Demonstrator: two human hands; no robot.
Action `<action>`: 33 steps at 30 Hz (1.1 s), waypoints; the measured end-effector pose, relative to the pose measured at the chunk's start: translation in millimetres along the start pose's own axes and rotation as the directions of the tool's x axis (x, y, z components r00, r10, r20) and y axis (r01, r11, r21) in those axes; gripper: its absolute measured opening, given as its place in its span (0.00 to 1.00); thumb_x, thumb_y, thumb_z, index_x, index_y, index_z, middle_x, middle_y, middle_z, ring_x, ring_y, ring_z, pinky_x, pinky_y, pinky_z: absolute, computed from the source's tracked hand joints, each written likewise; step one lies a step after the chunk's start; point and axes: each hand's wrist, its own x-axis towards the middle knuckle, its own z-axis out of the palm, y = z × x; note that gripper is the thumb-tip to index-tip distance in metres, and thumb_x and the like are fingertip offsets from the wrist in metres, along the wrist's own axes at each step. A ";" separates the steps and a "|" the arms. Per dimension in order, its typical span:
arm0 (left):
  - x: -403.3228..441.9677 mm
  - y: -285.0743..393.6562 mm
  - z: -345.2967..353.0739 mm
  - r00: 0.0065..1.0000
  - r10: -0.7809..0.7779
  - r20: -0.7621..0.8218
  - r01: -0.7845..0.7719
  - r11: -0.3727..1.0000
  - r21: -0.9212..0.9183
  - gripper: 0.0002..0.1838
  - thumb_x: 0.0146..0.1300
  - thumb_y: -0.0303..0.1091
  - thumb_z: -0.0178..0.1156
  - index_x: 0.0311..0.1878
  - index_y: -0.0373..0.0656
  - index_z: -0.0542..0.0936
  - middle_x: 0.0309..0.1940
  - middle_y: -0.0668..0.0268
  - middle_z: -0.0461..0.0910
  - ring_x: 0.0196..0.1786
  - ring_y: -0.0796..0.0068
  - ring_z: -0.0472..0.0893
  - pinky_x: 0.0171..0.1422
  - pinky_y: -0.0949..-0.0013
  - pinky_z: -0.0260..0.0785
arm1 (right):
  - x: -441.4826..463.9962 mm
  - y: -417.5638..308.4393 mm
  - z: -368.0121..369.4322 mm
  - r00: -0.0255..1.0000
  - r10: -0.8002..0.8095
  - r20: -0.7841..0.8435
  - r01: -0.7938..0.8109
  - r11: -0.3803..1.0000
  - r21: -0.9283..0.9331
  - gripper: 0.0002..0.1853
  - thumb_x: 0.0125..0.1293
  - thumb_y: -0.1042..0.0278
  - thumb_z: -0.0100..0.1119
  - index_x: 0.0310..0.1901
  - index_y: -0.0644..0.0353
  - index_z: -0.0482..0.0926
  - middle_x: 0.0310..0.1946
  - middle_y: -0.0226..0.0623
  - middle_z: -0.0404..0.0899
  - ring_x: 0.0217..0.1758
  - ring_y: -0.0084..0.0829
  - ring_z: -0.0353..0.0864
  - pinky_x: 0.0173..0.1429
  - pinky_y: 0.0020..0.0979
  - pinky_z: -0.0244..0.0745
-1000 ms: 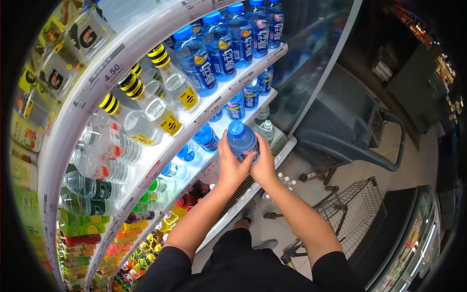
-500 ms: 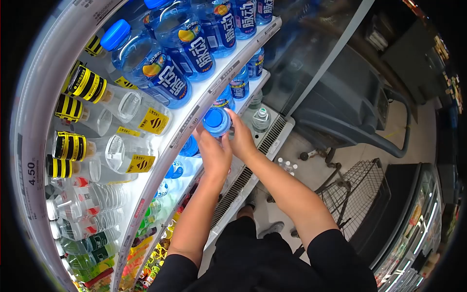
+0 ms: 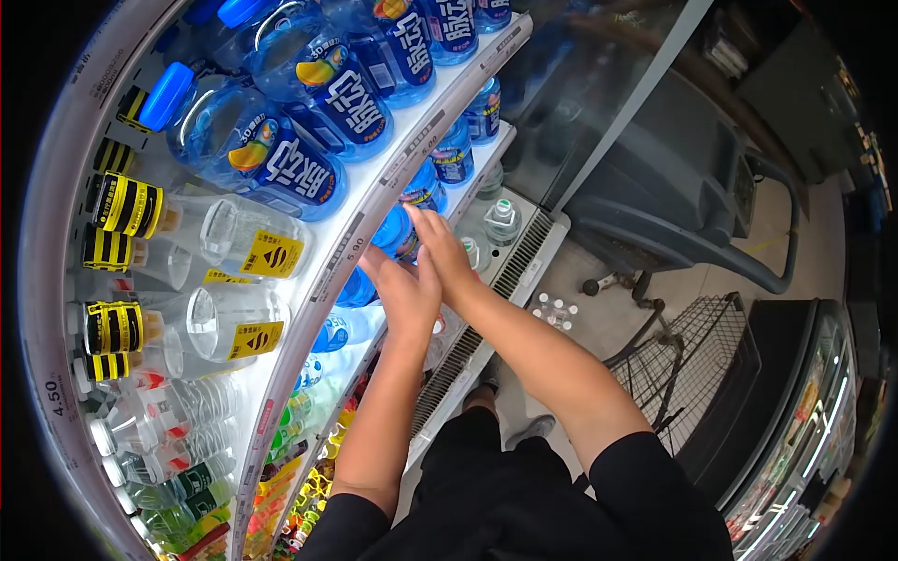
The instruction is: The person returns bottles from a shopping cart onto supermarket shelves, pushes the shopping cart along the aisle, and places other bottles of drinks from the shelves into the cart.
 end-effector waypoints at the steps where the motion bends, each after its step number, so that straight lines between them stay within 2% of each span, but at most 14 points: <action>1: 0.2 -0.2 0.2 1.000 -0.002 0.001 0.002 1.000 0.002 0.49 0.64 0.31 0.68 0.76 0.15 0.49 0.75 0.25 0.51 0.80 0.27 0.51 0.84 0.40 0.41 | -0.5 -1.6 1.0 1.000 0.002 0.002 -0.002 1.000 0.002 0.41 0.60 0.61 0.69 0.74 0.59 0.64 0.64 0.48 0.73 0.68 0.54 0.72 0.66 0.46 0.73; 7: -5.9 -14.7 9.3 0.999 0.021 -0.037 -0.020 0.999 0.039 0.49 0.64 0.33 0.68 0.75 0.13 0.49 0.77 0.24 0.48 0.81 0.26 0.47 0.85 0.39 0.39 | -3.2 1.7 9.8 1.000 -0.001 -0.021 0.000 0.998 -0.065 0.42 0.59 0.57 0.71 0.72 0.65 0.65 0.62 0.50 0.74 0.66 0.54 0.73 0.66 0.46 0.73; 9: -11.1 -19.0 10.4 0.999 0.001 -0.033 0.002 0.997 0.074 0.50 0.64 0.33 0.68 0.75 0.13 0.48 0.78 0.23 0.44 0.82 0.26 0.45 0.86 0.40 0.38 | -11.4 3.7 4.7 1.000 -0.006 -0.030 0.006 1.000 -0.019 0.40 0.55 0.71 0.73 0.70 0.67 0.68 0.62 0.49 0.75 0.66 0.51 0.73 0.68 0.47 0.72; 13: -40.2 16.8 -9.2 1.000 0.021 0.001 -0.021 1.000 -0.015 0.50 0.64 0.29 0.67 0.78 0.18 0.47 0.80 0.26 0.41 0.84 0.28 0.41 0.86 0.41 0.36 | -87.5 -1.5 -44.7 0.998 0.049 -0.045 -0.051 0.997 -0.055 0.34 0.59 0.72 0.71 0.68 0.66 0.71 0.63 0.51 0.75 0.66 0.51 0.75 0.69 0.46 0.73; 16: -96.3 41.1 -26.2 0.950 0.193 0.244 -0.146 0.969 -0.200 0.50 0.62 0.22 0.65 0.82 0.28 0.45 0.82 0.35 0.43 0.85 0.31 0.40 0.86 0.41 0.39 | -184.9 -33.8 -134.9 0.987 0.156 0.041 -0.149 0.979 -0.141 0.24 0.63 0.74 0.68 0.61 0.64 0.77 0.62 0.49 0.76 0.65 0.51 0.76 0.68 0.44 0.74; 18: -148.9 58.8 -29.7 0.829 0.347 0.439 -0.183 0.909 -0.374 0.42 0.62 0.21 0.65 0.79 0.31 0.59 0.79 0.39 0.58 0.83 0.31 0.50 0.84 0.42 0.49 | -268.7 -41.4 -196.3 0.958 0.286 0.026 -0.272 0.934 -0.232 0.20 0.62 0.75 0.68 0.57 0.64 0.80 0.61 0.47 0.78 0.64 0.52 0.77 0.67 0.43 0.75; 20: -208.3 86.1 -31.0 0.588 0.523 0.617 -0.116 0.809 -0.576 0.34 0.62 0.26 0.68 0.72 0.33 0.70 0.74 0.45 0.68 0.82 0.37 0.57 0.83 0.41 0.53 | -361.1 -52.0 -253.4 0.909 0.387 -0.153 -0.416 0.838 -0.354 0.17 0.63 0.77 0.67 0.54 0.65 0.81 0.59 0.48 0.79 0.63 0.52 0.77 0.66 0.43 0.75; 22: -262.3 119.0 -28.0 0.271 0.735 0.622 -0.100 0.664 -0.741 0.38 0.60 0.37 0.75 0.71 0.37 0.71 0.76 0.49 0.66 0.83 0.39 0.55 0.84 0.39 0.51 | -457.3 -62.0 -301.5 0.766 0.495 -0.411 -0.630 0.707 -0.322 0.16 0.64 0.77 0.65 0.53 0.66 0.81 0.57 0.51 0.80 0.62 0.53 0.78 0.65 0.44 0.76; 24: -306.0 153.2 -26.0 0.125 0.790 0.601 -0.149 0.614 -0.776 0.43 0.58 0.44 0.77 0.73 0.37 0.70 0.78 0.49 0.63 0.84 0.41 0.53 0.84 0.38 0.50 | -551.8 -84.1 -323.0 0.706 0.507 -0.494 -0.698 0.615 -0.366 0.16 0.64 0.77 0.65 0.54 0.66 0.80 0.57 0.52 0.79 0.62 0.54 0.78 0.65 0.44 0.75; 26: -335.6 188.8 -22.1 -0.060 0.777 0.626 -0.209 0.604 -0.769 0.54 0.52 0.52 0.79 0.78 0.39 0.64 0.81 0.51 0.58 0.85 0.43 0.49 0.86 0.39 0.43 | -634.2 -116.0 -333.1 0.642 0.507 -0.576 -0.761 0.515 -0.395 0.17 0.65 0.77 0.65 0.55 0.66 0.80 0.58 0.53 0.78 0.62 0.54 0.77 0.65 0.45 0.75; 28: -370.6 215.6 -17.1 -0.230 0.758 0.610 -0.342 0.524 -0.780 0.57 0.49 0.55 0.79 0.79 0.41 0.63 0.82 0.52 0.55 0.86 0.43 0.45 0.87 0.38 0.38 | -690.8 -142.6 -329.2 0.627 0.517 -0.583 -0.778 0.459 -0.429 0.19 0.64 0.75 0.67 0.56 0.66 0.78 0.57 0.54 0.76 0.62 0.54 0.76 0.65 0.47 0.73; 31: -424.8 246.4 -13.7 -0.389 0.637 0.666 -0.456 0.495 -0.740 0.57 0.49 0.56 0.79 0.79 0.44 0.64 0.83 0.52 0.54 0.87 0.44 0.42 0.87 0.36 0.35 | -765.2 -166.1 -334.1 0.699 0.495 -0.516 -0.714 0.518 -0.471 0.20 0.62 0.67 0.73 0.52 0.64 0.78 0.52 0.51 0.76 0.58 0.52 0.75 0.63 0.48 0.73; 32: -441.4 252.4 -13.3 -0.424 0.632 0.648 -0.457 0.469 -0.756 0.57 0.49 0.56 0.79 0.79 0.44 0.64 0.83 0.52 0.54 0.87 0.44 0.42 0.87 0.36 0.35 | -784.4 -170.8 -337.9 0.674 0.496 -0.548 -0.737 0.505 -0.449 0.20 0.62 0.67 0.73 0.52 0.64 0.78 0.52 0.51 0.76 0.58 0.52 0.75 0.63 0.48 0.73; 33: -458.1 256.6 -13.2 -0.441 0.564 0.698 -0.558 0.437 -0.706 0.56 0.48 0.55 0.78 0.79 0.44 0.64 0.83 0.52 0.53 0.87 0.44 0.41 0.87 0.35 0.35 | -797.5 -176.4 -346.8 0.731 0.506 -0.459 -0.682 0.561 -0.469 0.21 0.62 0.61 0.74 0.51 0.63 0.79 0.49 0.49 0.77 0.55 0.51 0.77 0.60 0.46 0.75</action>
